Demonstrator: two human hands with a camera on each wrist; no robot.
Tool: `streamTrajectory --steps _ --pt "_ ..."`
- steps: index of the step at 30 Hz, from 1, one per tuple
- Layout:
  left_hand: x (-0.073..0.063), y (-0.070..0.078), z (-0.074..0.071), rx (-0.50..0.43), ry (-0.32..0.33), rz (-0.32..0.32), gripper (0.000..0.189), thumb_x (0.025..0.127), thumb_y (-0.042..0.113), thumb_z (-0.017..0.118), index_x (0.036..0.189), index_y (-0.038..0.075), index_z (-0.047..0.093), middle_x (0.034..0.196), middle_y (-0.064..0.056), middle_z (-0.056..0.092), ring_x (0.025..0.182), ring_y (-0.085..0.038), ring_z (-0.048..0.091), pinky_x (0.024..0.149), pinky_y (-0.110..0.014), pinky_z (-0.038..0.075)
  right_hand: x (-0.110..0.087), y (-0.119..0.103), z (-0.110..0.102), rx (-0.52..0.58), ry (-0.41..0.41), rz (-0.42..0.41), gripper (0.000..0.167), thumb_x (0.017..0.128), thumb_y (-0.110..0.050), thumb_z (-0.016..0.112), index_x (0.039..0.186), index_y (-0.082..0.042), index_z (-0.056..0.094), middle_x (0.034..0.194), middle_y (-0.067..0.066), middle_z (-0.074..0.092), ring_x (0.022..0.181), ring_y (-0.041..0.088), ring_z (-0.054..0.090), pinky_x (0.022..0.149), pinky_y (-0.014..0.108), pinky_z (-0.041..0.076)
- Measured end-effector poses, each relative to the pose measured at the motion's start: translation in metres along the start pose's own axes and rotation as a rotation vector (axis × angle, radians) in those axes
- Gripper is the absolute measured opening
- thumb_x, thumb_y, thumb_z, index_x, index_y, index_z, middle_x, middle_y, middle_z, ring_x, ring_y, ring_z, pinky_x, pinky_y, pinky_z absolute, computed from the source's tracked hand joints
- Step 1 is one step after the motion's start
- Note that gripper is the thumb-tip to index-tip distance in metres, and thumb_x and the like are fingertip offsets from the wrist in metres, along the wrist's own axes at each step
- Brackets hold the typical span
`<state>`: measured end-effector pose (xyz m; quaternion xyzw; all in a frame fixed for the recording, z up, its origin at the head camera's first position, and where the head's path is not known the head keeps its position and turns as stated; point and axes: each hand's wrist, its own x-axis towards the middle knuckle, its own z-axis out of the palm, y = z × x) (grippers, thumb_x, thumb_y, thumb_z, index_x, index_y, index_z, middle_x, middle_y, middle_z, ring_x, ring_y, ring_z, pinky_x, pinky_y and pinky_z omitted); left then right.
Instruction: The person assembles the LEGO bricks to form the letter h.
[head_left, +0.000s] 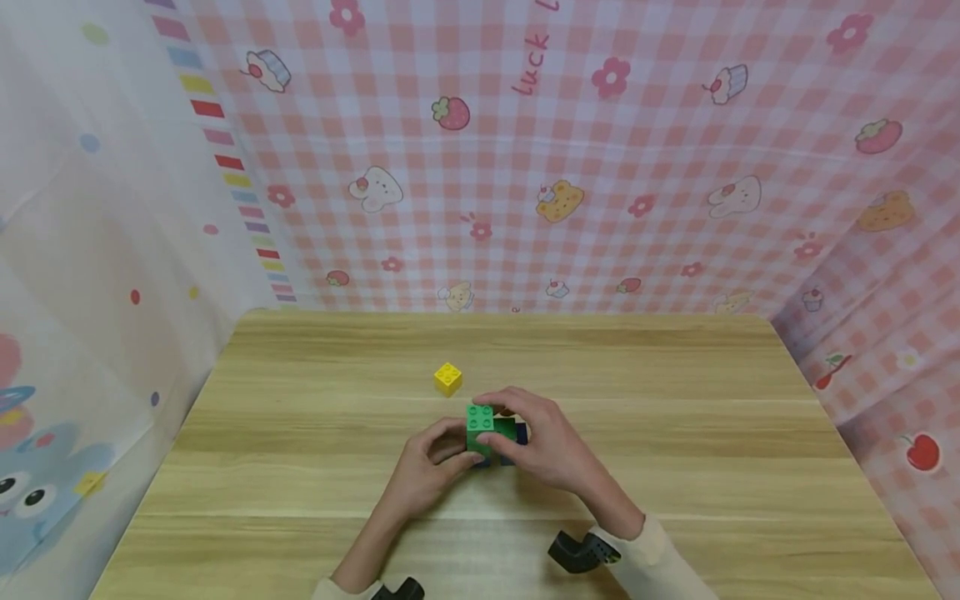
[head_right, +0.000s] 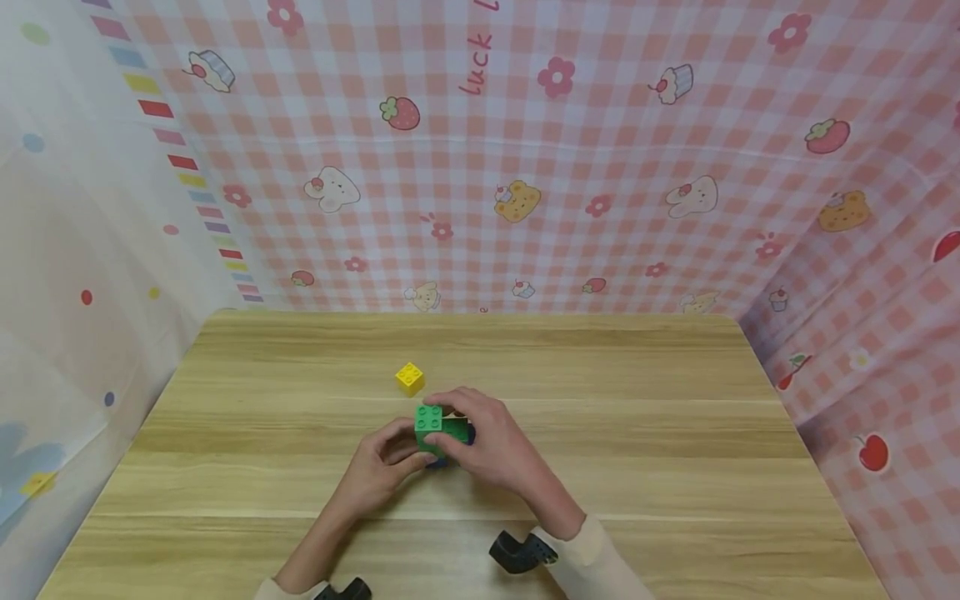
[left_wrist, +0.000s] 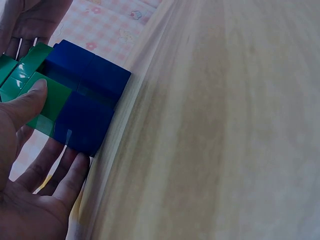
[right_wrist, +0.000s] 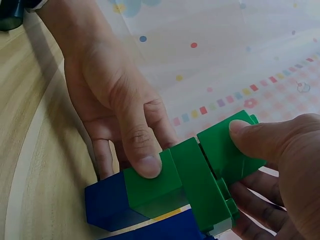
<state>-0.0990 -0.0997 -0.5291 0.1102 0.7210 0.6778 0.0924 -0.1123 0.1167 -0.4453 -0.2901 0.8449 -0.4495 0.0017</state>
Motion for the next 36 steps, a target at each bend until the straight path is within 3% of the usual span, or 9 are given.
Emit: streamTrajectory --steps 11,27,30,36 --pt "0.001 0.000 0.000 0.004 0.000 0.017 0.039 0.089 0.011 0.080 0.125 0.018 0.068 0.130 -0.008 0.068 0.123 -0.027 0.066 0.102 -0.028 0.057 -0.001 0.002 0.000 -0.030 0.004 -0.012 0.037 0.095 -0.030 0.075 0.131 -0.025 0.065 0.121 -0.010 0.069 0.103 0.005 0.064 0.090 0.028 0.058" --pt "-0.003 0.001 -0.002 0.014 0.002 -0.010 0.040 0.089 0.013 0.081 0.126 0.019 0.068 0.130 -0.007 0.068 0.123 -0.026 0.066 0.102 -0.027 0.057 -0.003 0.007 0.012 -0.078 0.073 -0.145 0.038 0.096 -0.023 0.074 0.132 -0.015 0.064 0.112 -0.005 0.066 0.094 0.006 0.061 0.080 0.026 0.058" --pt "-0.002 0.001 -0.002 0.015 0.004 -0.006 0.041 0.088 0.013 0.081 0.127 0.019 0.067 0.130 -0.007 0.068 0.123 -0.027 0.066 0.102 -0.027 0.057 -0.003 0.010 0.015 -0.067 0.091 -0.146 0.038 0.096 -0.023 0.074 0.132 -0.015 0.064 0.113 -0.005 0.067 0.094 0.007 0.061 0.081 0.027 0.058" --pt "0.000 0.000 -0.001 0.019 0.001 -0.002 0.041 0.089 0.012 0.080 0.127 0.020 0.067 0.131 -0.007 0.067 0.124 -0.027 0.065 0.102 -0.027 0.057 -0.007 0.016 0.018 0.026 0.111 -0.046 0.042 0.094 -0.026 0.077 0.133 -0.020 0.065 0.121 -0.006 0.069 0.104 0.009 0.065 0.088 0.028 0.059"
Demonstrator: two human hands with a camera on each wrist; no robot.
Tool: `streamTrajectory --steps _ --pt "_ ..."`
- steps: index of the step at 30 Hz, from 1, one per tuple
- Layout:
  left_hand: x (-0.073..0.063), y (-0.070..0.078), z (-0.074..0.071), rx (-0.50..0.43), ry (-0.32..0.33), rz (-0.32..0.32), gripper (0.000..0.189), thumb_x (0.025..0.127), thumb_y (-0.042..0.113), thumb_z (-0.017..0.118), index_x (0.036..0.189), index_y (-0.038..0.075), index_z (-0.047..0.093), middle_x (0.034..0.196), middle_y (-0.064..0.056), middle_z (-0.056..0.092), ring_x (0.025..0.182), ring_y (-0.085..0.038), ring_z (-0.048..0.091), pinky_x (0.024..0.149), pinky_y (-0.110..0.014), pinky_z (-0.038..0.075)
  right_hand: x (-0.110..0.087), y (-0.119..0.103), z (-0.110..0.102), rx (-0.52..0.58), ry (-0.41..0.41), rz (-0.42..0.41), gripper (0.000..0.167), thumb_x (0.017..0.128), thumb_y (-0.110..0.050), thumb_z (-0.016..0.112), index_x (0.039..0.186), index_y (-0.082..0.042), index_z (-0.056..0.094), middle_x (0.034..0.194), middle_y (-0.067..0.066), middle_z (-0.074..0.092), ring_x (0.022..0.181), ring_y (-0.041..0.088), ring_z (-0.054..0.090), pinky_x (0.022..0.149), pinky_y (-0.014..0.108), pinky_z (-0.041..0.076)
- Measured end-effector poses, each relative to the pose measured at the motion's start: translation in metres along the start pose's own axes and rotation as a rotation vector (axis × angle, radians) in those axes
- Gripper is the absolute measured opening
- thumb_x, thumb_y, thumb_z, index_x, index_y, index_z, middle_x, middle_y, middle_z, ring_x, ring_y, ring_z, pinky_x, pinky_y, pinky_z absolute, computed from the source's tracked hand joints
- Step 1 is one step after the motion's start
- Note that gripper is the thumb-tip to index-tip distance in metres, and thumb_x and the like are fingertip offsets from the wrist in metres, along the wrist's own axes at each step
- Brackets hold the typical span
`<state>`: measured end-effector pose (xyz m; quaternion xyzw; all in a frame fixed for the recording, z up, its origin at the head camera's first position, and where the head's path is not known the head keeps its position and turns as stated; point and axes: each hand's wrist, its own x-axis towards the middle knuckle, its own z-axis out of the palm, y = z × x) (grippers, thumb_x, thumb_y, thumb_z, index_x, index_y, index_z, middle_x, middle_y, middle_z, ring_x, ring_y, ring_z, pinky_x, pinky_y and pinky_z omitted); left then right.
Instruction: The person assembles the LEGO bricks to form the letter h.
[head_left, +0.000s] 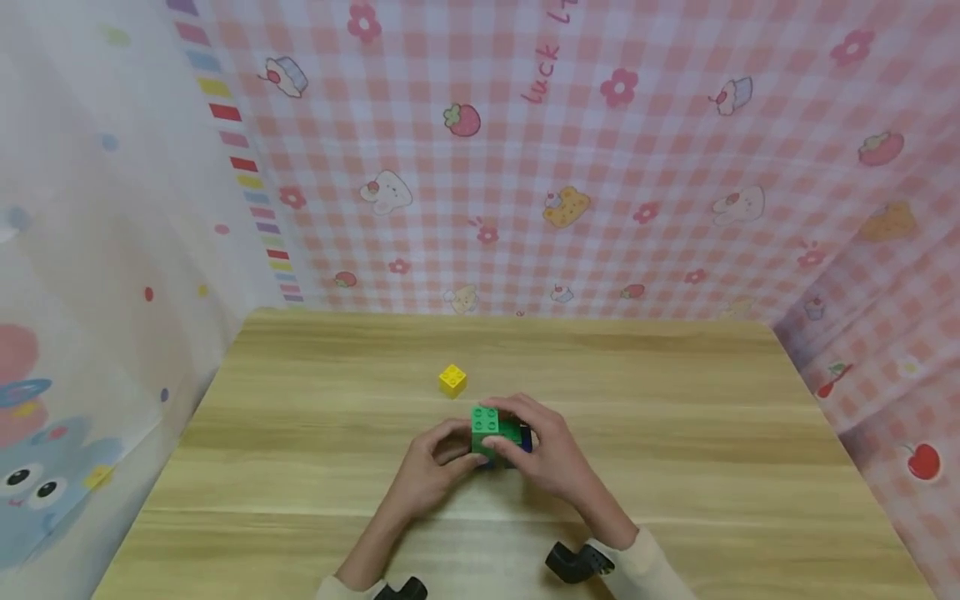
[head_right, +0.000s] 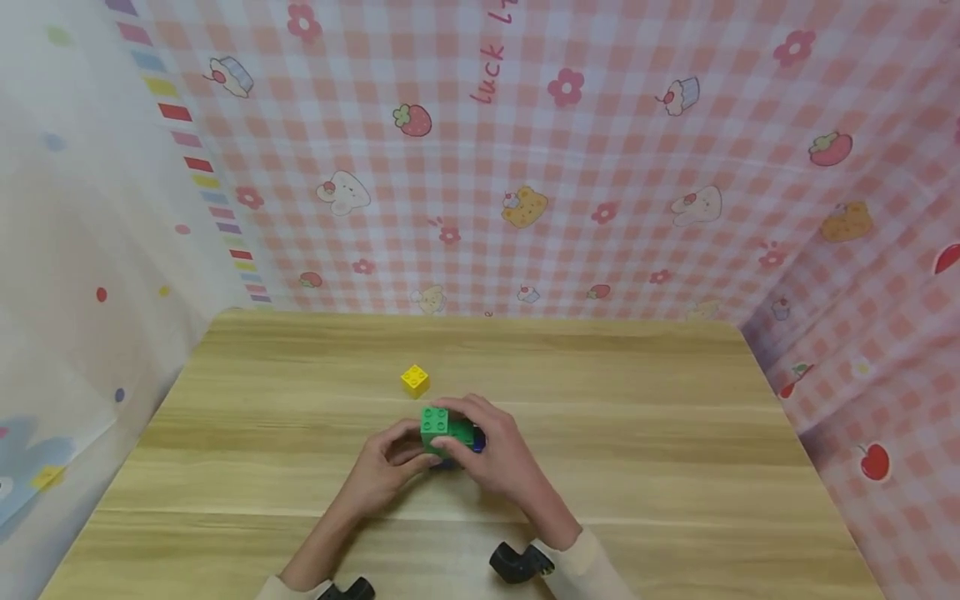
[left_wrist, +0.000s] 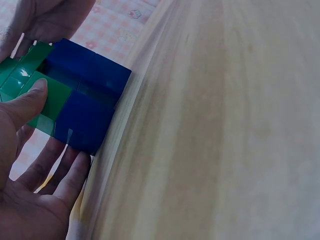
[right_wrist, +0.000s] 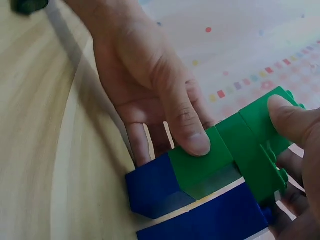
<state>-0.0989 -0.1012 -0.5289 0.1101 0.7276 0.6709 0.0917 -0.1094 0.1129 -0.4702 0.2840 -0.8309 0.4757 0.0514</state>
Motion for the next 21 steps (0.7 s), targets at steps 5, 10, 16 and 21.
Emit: streamTrajectory --steps 5,10,16,21 --pt "0.001 0.001 0.002 -0.005 0.000 -0.014 0.042 0.089 0.010 0.079 0.128 0.019 0.067 0.132 -0.008 0.067 0.125 -0.027 0.065 0.103 -0.026 0.056 -0.005 0.009 -0.001 -0.004 0.003 0.064 0.041 0.089 -0.028 0.081 0.127 -0.022 0.068 0.118 -0.007 0.071 0.103 0.009 0.067 0.089 0.031 0.059" --pt "0.001 0.003 0.001 0.012 -0.004 -0.016 0.044 0.089 0.011 0.080 0.130 0.019 0.066 0.131 -0.008 0.067 0.123 -0.027 0.066 0.103 -0.027 0.057 -0.009 0.014 0.001 -0.001 0.002 0.100 0.038 0.088 -0.027 0.083 0.122 -0.019 0.069 0.120 -0.004 0.073 0.107 0.012 0.068 0.094 0.034 0.059" --pt "-0.001 0.005 0.000 0.034 -0.008 -0.008 0.046 0.089 0.013 0.081 0.131 0.020 0.065 0.130 -0.008 0.067 0.121 -0.026 0.066 0.103 -0.028 0.057 -0.011 0.018 0.003 0.023 0.000 0.114 0.037 0.088 -0.028 0.082 0.122 -0.020 0.069 0.120 -0.005 0.073 0.109 0.010 0.068 0.094 0.030 0.059" --pt "-0.001 0.007 0.001 0.050 -0.012 -0.013 0.048 0.087 0.016 0.083 0.131 0.020 0.064 0.123 -0.006 0.068 0.116 -0.023 0.066 0.101 -0.028 0.058 -0.014 0.019 0.001 0.018 -0.002 0.124 0.037 0.089 -0.029 0.081 0.122 -0.020 0.069 0.118 -0.007 0.073 0.107 0.009 0.067 0.093 0.028 0.058"
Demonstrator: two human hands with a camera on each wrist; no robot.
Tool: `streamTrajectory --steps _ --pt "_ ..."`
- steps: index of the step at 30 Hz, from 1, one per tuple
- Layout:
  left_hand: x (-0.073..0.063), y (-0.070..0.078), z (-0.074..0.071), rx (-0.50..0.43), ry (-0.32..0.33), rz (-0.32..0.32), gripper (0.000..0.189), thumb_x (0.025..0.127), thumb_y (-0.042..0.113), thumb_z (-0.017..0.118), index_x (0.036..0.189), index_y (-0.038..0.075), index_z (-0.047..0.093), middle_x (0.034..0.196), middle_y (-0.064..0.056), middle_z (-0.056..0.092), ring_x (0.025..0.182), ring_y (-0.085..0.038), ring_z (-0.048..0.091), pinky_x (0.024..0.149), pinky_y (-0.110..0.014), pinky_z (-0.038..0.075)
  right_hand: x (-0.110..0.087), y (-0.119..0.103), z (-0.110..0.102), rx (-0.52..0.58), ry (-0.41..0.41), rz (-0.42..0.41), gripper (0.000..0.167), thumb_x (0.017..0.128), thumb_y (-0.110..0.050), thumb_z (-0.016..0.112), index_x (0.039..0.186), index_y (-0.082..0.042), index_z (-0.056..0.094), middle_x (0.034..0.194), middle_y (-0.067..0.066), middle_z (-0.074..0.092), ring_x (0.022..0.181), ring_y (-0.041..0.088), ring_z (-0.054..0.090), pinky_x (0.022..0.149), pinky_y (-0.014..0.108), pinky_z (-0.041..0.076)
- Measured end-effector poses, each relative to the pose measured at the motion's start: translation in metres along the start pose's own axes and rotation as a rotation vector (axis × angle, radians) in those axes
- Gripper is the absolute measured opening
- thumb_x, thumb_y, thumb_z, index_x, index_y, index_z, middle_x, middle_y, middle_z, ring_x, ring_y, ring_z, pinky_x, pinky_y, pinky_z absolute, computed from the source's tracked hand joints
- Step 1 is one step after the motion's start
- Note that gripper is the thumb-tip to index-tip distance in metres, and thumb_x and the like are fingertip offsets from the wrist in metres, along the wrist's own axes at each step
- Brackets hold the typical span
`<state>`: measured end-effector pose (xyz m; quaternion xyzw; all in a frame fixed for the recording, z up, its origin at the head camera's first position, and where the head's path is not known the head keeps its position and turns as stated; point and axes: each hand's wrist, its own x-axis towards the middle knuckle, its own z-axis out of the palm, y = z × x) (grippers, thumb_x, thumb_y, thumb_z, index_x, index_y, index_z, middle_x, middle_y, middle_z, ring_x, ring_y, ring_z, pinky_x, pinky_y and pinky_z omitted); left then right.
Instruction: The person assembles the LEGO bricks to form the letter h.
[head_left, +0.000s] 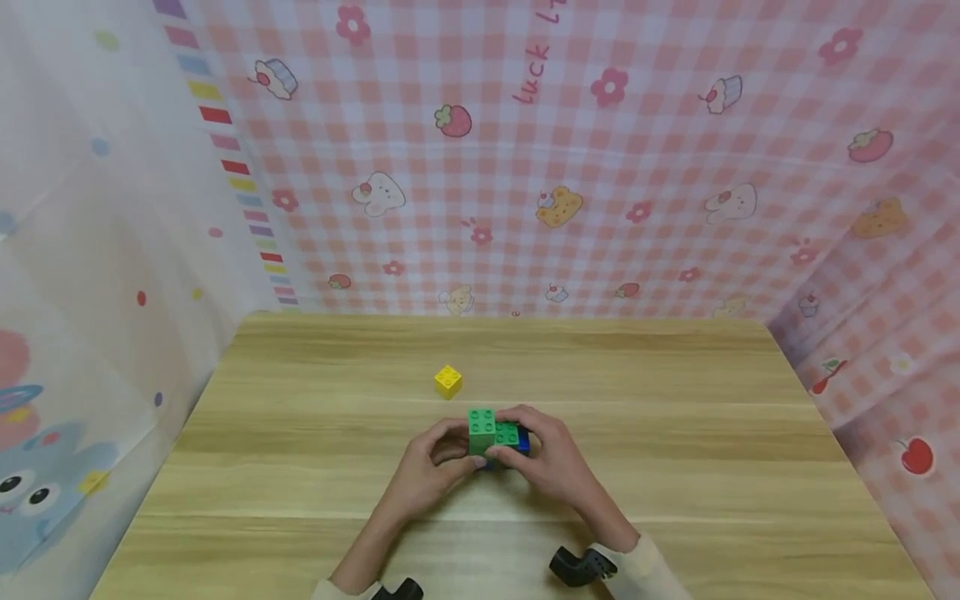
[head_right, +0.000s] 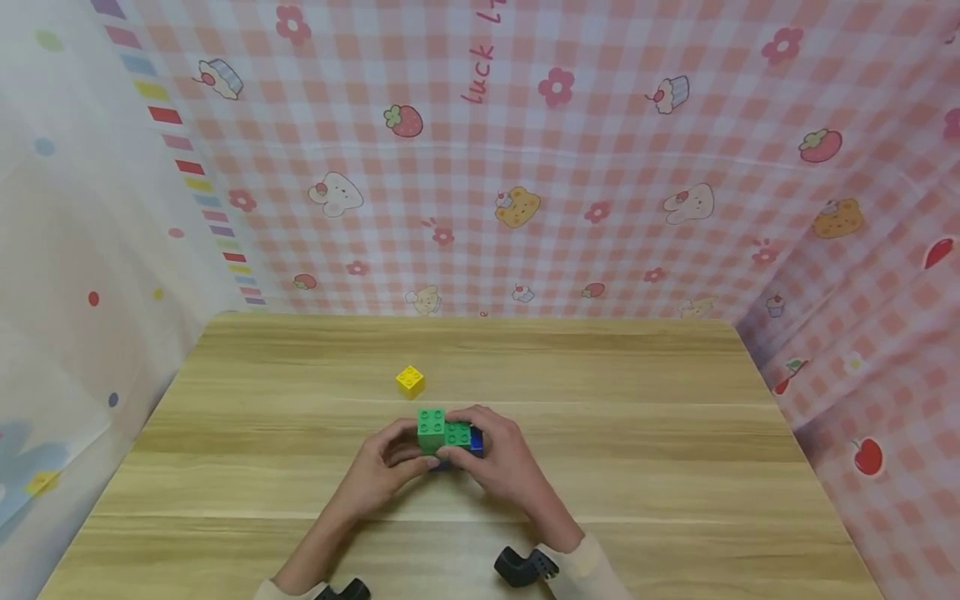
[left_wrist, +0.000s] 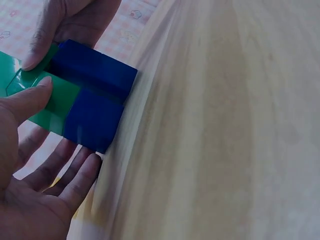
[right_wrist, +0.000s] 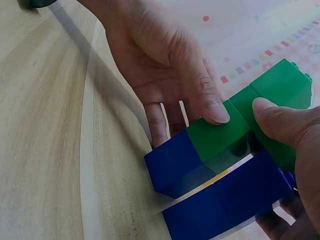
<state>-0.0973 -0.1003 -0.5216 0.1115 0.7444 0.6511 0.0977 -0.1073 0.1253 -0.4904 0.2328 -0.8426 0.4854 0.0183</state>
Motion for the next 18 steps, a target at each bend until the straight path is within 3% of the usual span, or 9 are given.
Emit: streamTrajectory --steps 6,13,18 --pt "0.000 0.003 -0.005 0.032 0.007 -0.017 0.051 0.086 0.019 0.084 0.132 0.021 0.063 0.123 -0.006 0.068 0.116 -0.024 0.065 0.098 -0.027 0.059 -0.003 0.001 -0.004 0.014 -0.004 0.034 0.034 0.090 -0.033 0.079 0.121 -0.024 0.069 0.118 -0.008 0.072 0.103 0.009 0.067 0.090 0.029 0.058" --pt "0.000 0.006 -0.012 0.044 0.026 0.010 0.053 0.088 0.014 0.081 0.136 0.006 0.059 0.128 -0.020 0.065 0.118 -0.035 0.064 0.097 -0.026 0.059 -0.006 0.005 -0.010 0.025 0.010 0.065 0.035 0.089 -0.032 0.080 0.121 -0.025 0.069 0.121 -0.006 0.072 0.102 0.010 0.066 0.092 0.031 0.058" --pt "0.001 0.007 -0.017 0.044 0.051 0.007 0.052 0.088 0.012 0.081 0.135 0.005 0.059 0.128 -0.020 0.065 0.116 -0.035 0.066 0.098 -0.026 0.059 -0.008 0.008 -0.013 0.015 0.029 0.072 0.037 0.088 -0.032 0.081 0.122 -0.024 0.069 0.122 -0.004 0.072 0.105 0.012 0.066 0.094 0.030 0.057"
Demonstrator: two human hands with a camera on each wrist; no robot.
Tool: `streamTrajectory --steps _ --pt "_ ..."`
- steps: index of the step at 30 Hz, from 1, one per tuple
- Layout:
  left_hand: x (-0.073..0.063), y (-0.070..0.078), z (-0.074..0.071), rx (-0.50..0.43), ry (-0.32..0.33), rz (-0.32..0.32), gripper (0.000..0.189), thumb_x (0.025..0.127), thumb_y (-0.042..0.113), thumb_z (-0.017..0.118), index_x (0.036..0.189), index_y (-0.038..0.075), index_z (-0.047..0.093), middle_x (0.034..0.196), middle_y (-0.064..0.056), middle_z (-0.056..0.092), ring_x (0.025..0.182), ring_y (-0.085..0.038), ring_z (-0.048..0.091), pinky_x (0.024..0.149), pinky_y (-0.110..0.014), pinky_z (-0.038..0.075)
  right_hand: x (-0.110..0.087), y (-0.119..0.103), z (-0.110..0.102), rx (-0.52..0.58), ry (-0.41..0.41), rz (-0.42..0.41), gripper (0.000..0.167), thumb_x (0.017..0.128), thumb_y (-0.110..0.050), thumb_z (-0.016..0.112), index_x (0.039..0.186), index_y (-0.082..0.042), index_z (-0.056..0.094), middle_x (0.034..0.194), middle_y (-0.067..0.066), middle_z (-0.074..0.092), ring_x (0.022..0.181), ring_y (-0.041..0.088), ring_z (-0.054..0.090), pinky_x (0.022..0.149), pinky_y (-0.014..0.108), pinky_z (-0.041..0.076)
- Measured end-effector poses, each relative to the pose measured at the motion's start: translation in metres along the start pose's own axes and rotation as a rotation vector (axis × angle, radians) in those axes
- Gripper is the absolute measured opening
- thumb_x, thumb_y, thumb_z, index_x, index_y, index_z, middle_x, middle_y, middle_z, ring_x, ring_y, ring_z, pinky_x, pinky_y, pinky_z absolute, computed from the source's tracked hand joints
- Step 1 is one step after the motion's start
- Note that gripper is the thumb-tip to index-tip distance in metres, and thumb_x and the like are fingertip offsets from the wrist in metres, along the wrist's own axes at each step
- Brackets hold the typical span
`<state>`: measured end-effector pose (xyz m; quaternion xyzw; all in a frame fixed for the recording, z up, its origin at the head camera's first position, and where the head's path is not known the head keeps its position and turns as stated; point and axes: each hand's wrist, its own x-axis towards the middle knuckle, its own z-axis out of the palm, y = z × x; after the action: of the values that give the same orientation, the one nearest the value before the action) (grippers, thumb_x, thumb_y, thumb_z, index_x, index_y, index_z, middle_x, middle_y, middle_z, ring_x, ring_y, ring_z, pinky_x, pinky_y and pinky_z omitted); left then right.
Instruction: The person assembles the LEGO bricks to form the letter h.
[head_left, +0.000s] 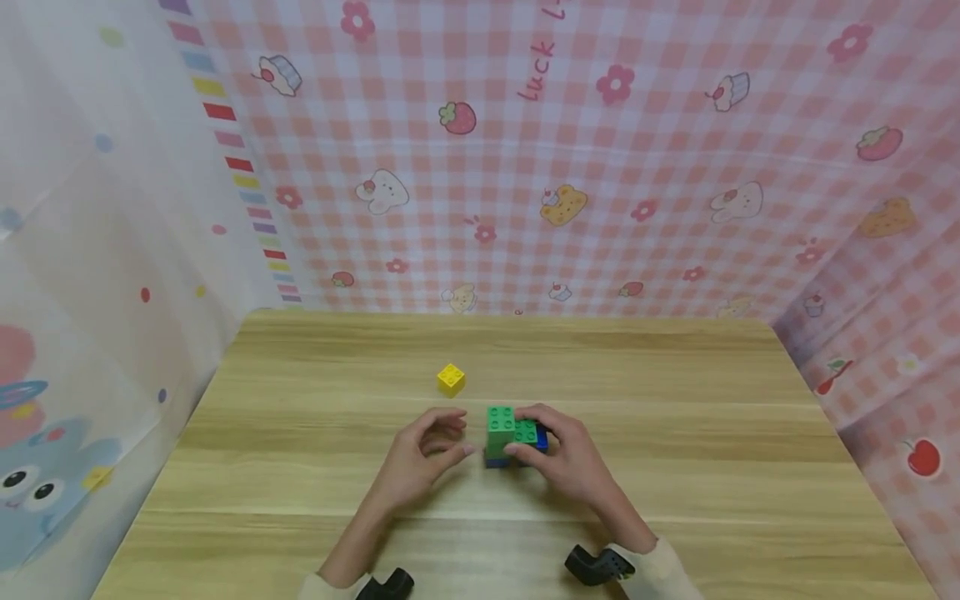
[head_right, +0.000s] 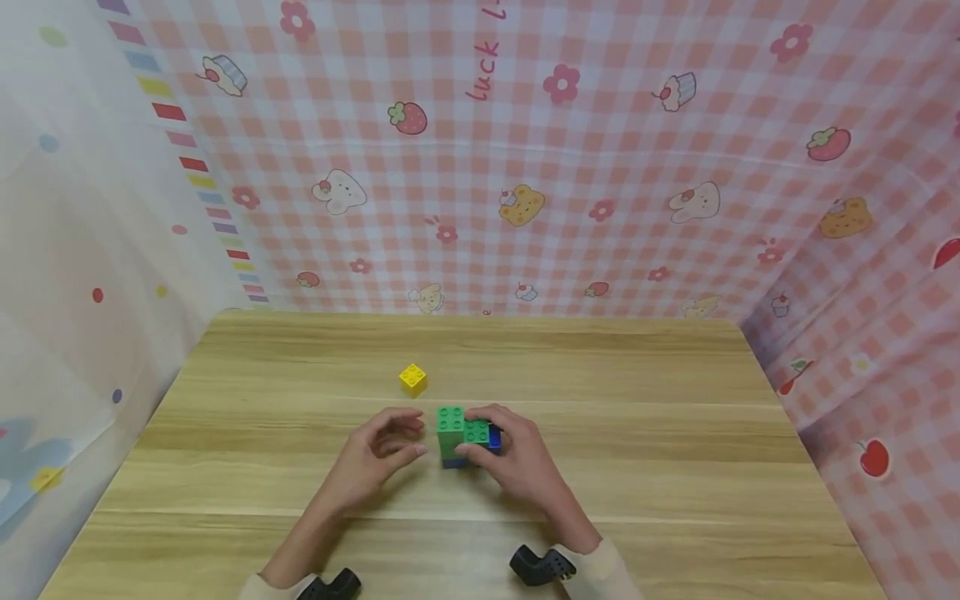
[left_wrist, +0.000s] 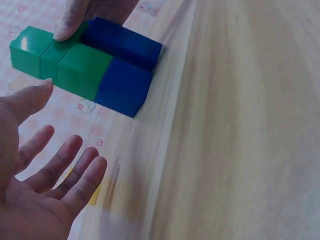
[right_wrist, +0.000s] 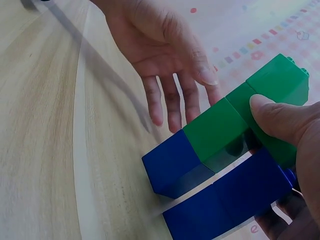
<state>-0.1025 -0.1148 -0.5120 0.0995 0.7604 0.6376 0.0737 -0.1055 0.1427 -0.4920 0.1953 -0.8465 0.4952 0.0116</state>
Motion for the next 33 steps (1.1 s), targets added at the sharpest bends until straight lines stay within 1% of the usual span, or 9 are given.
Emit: streamTrajectory --steps 4,8,11,15,18,21,26,30,33 --pt "0.002 0.001 -0.005 0.012 0.035 0.003 0.051 0.088 0.014 0.081 0.134 0.006 0.060 0.131 -0.019 0.064 0.116 -0.035 0.067 0.097 -0.027 0.059 -0.001 0.002 -0.001 0.006 0.003 0.020 0.037 0.088 -0.032 0.082 0.122 -0.025 0.069 0.123 -0.004 0.072 0.107 0.012 0.066 0.096 0.034 0.058" --pt "0.006 0.003 -0.013 0.051 0.077 -0.001 0.050 0.089 0.016 0.081 0.134 0.007 0.060 0.135 -0.016 0.063 0.118 -0.034 0.066 0.098 -0.030 0.059 -0.002 0.004 -0.002 0.021 0.005 0.034 0.036 0.088 -0.030 0.082 0.122 -0.024 0.069 0.124 -0.002 0.072 0.106 0.013 0.066 0.096 0.039 0.058" --pt "0.010 0.005 -0.018 0.086 0.118 -0.001 0.050 0.090 0.016 0.080 0.136 0.008 0.059 0.136 -0.015 0.062 0.122 -0.034 0.064 0.101 -0.036 0.059 -0.003 0.005 -0.004 0.030 0.007 0.048 0.037 0.088 -0.029 0.082 0.122 -0.024 0.069 0.125 -0.001 0.071 0.105 0.013 0.066 0.096 0.037 0.058" --pt "0.016 0.006 -0.022 0.100 0.169 0.007 0.051 0.091 0.014 0.079 0.137 0.010 0.058 0.137 -0.015 0.061 0.127 -0.034 0.060 0.105 -0.043 0.057 -0.005 0.008 -0.007 0.045 0.006 0.063 0.038 0.088 -0.031 0.081 0.123 -0.024 0.068 0.126 0.000 0.071 0.106 0.014 0.066 0.097 0.034 0.057" --pt "0.021 0.005 -0.023 0.105 0.186 0.014 0.052 0.091 0.014 0.079 0.138 0.009 0.058 0.138 -0.015 0.060 0.129 -0.035 0.058 0.108 -0.047 0.054 -0.007 0.010 -0.008 0.061 0.012 0.070 0.039 0.088 -0.031 0.082 0.124 -0.023 0.069 0.126 0.001 0.071 0.106 0.015 0.066 0.099 0.035 0.057" --pt "0.028 0.005 -0.022 0.133 0.202 0.017 0.052 0.090 0.014 0.080 0.137 0.009 0.058 0.137 -0.015 0.060 0.130 -0.035 0.057 0.110 -0.048 0.052 -0.009 0.012 -0.010 0.069 0.019 0.077 0.038 0.088 -0.030 0.082 0.123 -0.022 0.069 0.126 0.002 0.071 0.107 0.015 0.067 0.101 0.037 0.057" --pt "0.040 0.003 -0.022 0.184 0.239 0.014 0.054 0.089 0.015 0.081 0.138 0.007 0.057 0.136 -0.014 0.060 0.129 -0.034 0.057 0.111 -0.047 0.052 -0.010 0.014 -0.012 0.075 0.019 0.084 0.039 0.088 -0.029 0.082 0.123 -0.020 0.069 0.127 0.004 0.071 0.107 0.015 0.066 0.102 0.041 0.056" --pt "0.049 0.002 -0.024 0.200 0.241 0.005 0.057 0.089 0.015 0.081 0.139 0.006 0.056 0.138 -0.015 0.059 0.130 -0.034 0.056 0.111 -0.047 0.052 -0.011 0.014 -0.015 0.087 0.021 0.090 0.039 0.087 -0.026 0.083 0.123 -0.020 0.069 0.126 0.005 0.071 0.105 0.016 0.067 0.101 0.040 0.057" --pt "0.055 0.000 -0.024 0.185 0.231 -0.006 0.059 0.089 0.015 0.082 0.140 0.005 0.055 0.140 -0.017 0.058 0.131 -0.036 0.056 0.112 -0.047 0.051 -0.012 0.013 -0.016 0.089 0.021 0.093 0.039 0.087 -0.026 0.083 0.122 -0.019 0.069 0.125 0.005 0.071 0.105 0.016 0.066 0.101 0.040 0.057"
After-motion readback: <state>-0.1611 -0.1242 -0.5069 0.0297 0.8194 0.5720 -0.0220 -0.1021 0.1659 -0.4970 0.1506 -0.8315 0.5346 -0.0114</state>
